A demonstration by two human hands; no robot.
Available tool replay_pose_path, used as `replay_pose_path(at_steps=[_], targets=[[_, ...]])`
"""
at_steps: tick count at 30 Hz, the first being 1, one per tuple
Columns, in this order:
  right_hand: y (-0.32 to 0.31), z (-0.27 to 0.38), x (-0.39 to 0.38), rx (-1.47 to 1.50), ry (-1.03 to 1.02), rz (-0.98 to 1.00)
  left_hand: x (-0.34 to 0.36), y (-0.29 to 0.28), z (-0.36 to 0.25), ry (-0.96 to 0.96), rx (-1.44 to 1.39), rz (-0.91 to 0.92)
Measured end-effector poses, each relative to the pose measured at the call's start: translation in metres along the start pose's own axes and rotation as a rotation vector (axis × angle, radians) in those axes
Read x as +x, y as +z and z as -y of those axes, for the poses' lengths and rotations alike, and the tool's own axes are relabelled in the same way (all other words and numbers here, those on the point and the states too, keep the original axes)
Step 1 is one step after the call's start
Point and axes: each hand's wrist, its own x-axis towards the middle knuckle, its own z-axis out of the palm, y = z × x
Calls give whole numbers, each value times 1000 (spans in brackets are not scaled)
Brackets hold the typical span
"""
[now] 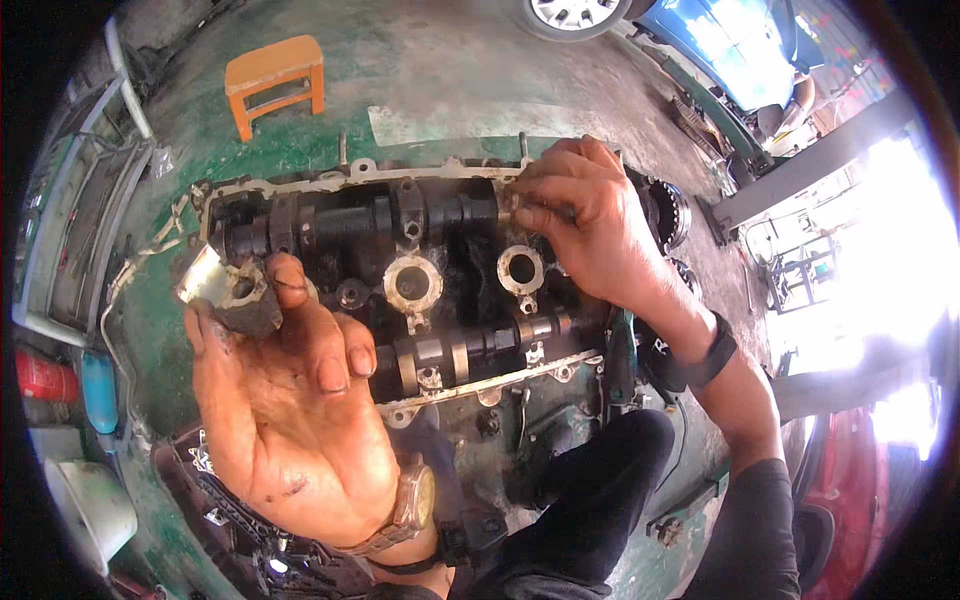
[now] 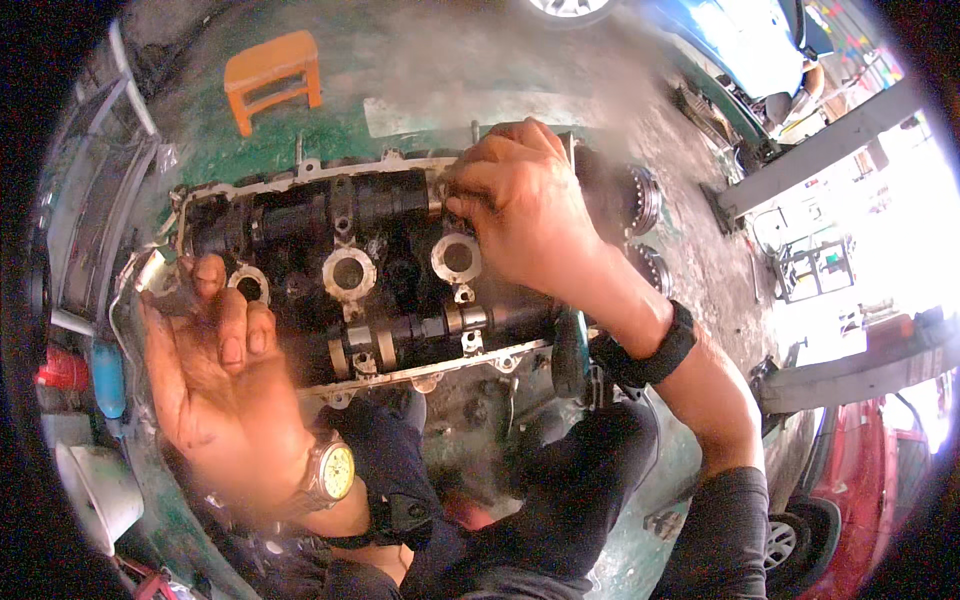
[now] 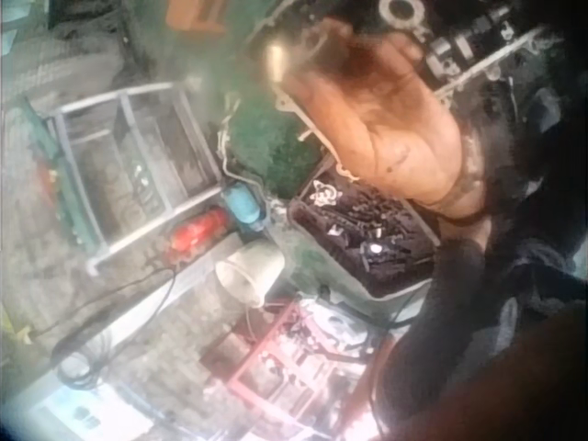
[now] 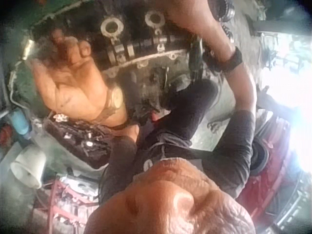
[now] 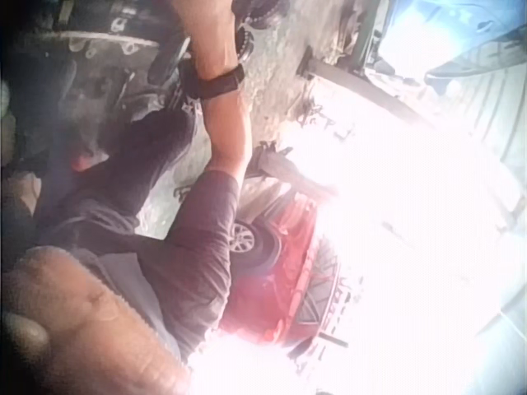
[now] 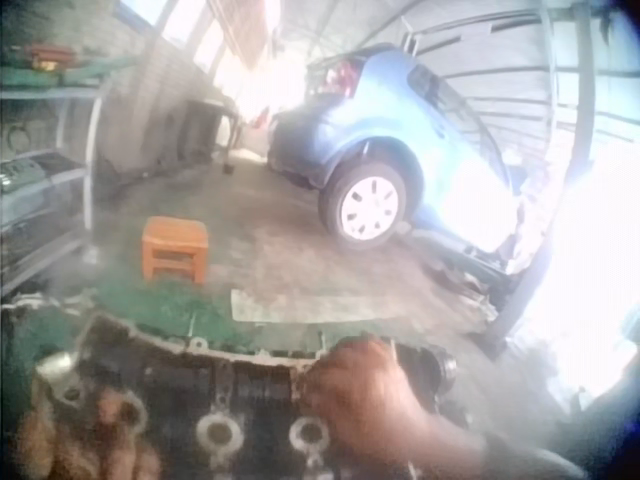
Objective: The person works on a disassembled engine block, using a socket wrench to loosen and remove bolts from the camshaft area. They then use a screwdriver to pry out and remove a camshaft bearing cap, placing it aside.
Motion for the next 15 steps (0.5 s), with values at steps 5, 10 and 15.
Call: replay_pose_path(at_steps=[5, 10, 15], targets=[[2, -8, 17, 0, 121, 69, 2, -1, 1, -10, 10, 13], [5, -11, 33, -80, 178, 122, 2, 0, 5, -6, 3, -36], [10, -11, 35, -202, 73, 100, 2, 1, 6, 21, 4, -100]])
